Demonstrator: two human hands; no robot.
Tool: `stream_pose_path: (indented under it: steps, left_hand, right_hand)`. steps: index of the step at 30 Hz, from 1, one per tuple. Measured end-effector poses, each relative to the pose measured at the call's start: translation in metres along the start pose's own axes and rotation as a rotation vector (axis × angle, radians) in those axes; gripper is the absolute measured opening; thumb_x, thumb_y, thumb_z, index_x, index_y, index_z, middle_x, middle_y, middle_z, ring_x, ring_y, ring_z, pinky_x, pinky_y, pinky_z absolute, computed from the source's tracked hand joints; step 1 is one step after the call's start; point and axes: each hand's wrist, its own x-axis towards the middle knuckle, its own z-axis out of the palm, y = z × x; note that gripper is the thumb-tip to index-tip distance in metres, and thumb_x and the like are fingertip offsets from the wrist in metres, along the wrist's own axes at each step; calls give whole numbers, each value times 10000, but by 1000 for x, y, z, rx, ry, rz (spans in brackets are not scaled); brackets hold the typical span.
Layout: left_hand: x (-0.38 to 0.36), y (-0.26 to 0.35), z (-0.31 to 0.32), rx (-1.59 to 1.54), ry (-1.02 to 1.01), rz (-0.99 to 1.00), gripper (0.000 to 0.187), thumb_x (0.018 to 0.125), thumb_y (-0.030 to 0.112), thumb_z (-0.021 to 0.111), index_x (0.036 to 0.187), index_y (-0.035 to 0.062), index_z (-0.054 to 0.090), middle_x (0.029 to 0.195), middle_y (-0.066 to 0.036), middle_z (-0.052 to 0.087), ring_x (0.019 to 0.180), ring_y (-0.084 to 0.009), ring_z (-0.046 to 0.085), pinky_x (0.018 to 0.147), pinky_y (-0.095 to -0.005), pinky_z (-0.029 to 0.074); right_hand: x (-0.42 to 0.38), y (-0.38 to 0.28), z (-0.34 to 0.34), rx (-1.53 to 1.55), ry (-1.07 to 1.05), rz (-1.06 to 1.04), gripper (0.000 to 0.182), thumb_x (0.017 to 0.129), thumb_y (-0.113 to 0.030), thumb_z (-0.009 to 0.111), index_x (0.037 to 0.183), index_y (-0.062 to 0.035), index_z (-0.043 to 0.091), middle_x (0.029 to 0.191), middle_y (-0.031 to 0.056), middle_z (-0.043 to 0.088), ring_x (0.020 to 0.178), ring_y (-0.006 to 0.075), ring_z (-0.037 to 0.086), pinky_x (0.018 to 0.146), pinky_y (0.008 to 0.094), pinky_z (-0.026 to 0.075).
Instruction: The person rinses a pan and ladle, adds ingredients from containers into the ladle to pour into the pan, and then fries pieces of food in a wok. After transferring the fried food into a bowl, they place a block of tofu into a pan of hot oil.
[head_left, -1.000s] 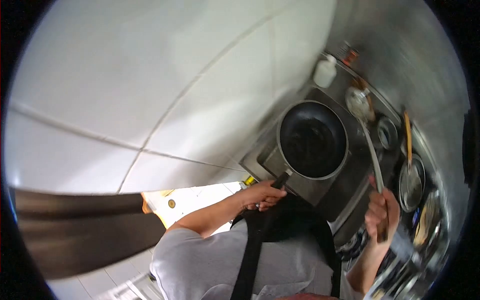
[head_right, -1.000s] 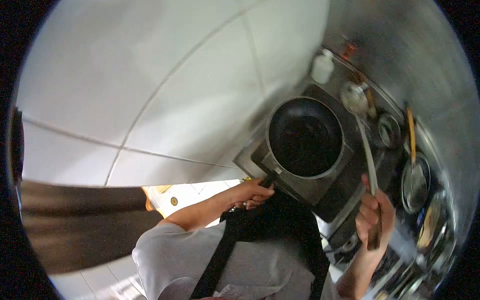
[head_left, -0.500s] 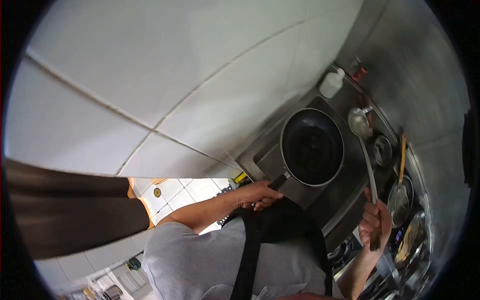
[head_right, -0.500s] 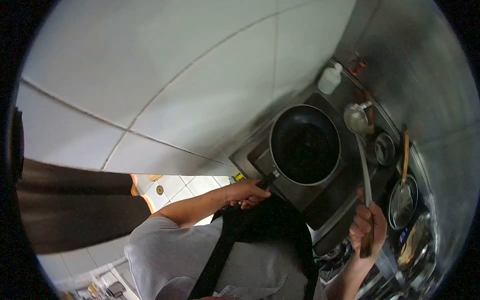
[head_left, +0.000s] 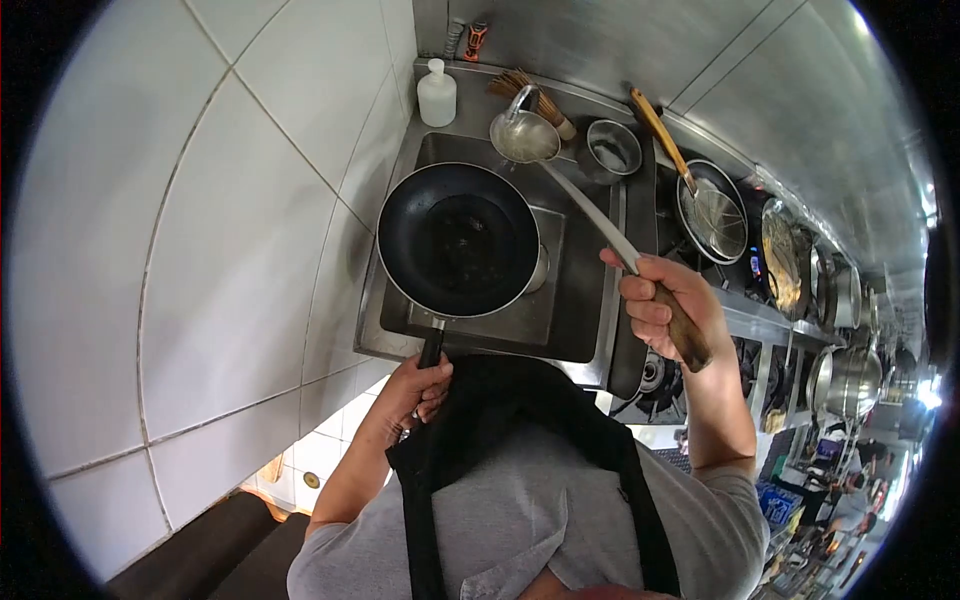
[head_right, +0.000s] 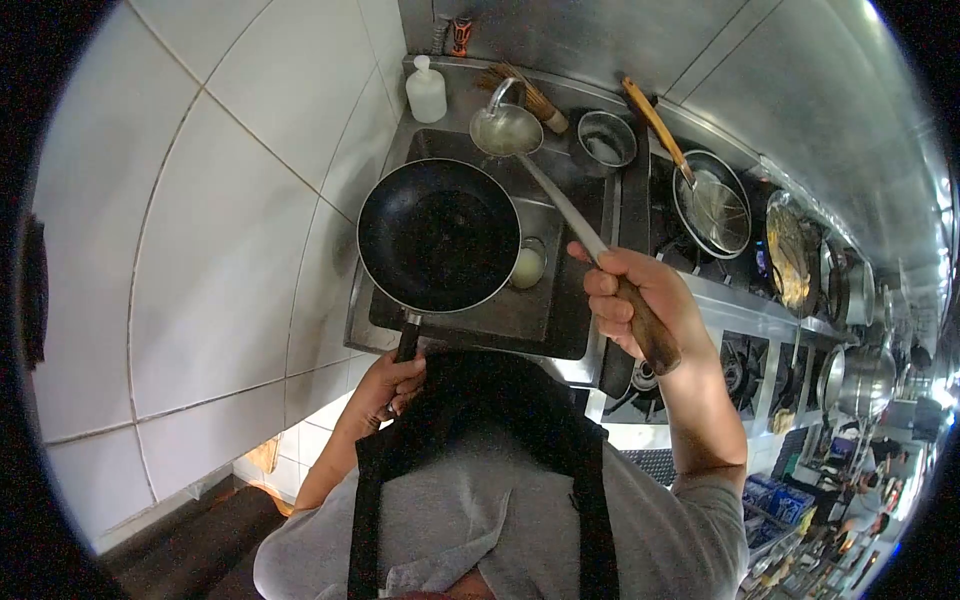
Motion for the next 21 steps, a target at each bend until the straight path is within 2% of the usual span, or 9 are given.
stream_pose_path:
  steps: [4,14,16,17,19,21]
  left_hand:
    - [2,1,4,-1,20,5,229,1020,219,710,961,136,505,599,54,434,398,-56,400,365,-226,347]
    - [1,-1,3,-2,11,-7,224,1025,224,707,958,142,509,604,53,443,405,-59,406,366,-225,343]
    - [1,-4,0,4,-10,11,215,1027,274,704,1085,133,553,648,68,444,444,-32,393,348,-197,288]
    - [4,-7,-4,2,-9,10,215,1027,274,704,1085,133,553,648,68,444,444,-32,393,348,-197,288]
    - [11,-9,-10,-54,-57,22,218,1024,216,704,961,142,509,604,51,440,409,-66,407,377,-228,347]
    - [10,-6,-9,-55,-52,20,210,1025,213,703,970,139,515,604,51,442,409,-65,406,376,-230,346]
  right_hand:
    - [-4,-2,7,-48,56,-19,368,1096,-144,486,1398,65,506,832,53,594,574,108,569,450,250,481]
    - [-3,-1,4,-177,118,-1,346,1083,-147,527,1369,47,535,830,60,619,558,109,571,439,248,458]
    - [-5,4,2,-242,138,-17,349,1077,-139,529,1369,52,541,824,61,620,548,110,558,428,257,433]
    - [-7,6,2,-243,139,-13,349,1077,-139,529,1369,52,541,824,61,620,548,110,558,428,257,433]
    - [-13,12,4,-312,144,-59,361,1072,-125,526,1382,60,545,807,60,604,539,106,540,427,255,412]
    - [-20,15,7,-354,172,-53,371,1066,-120,532,1383,72,545,800,60,595,532,106,532,431,253,412]
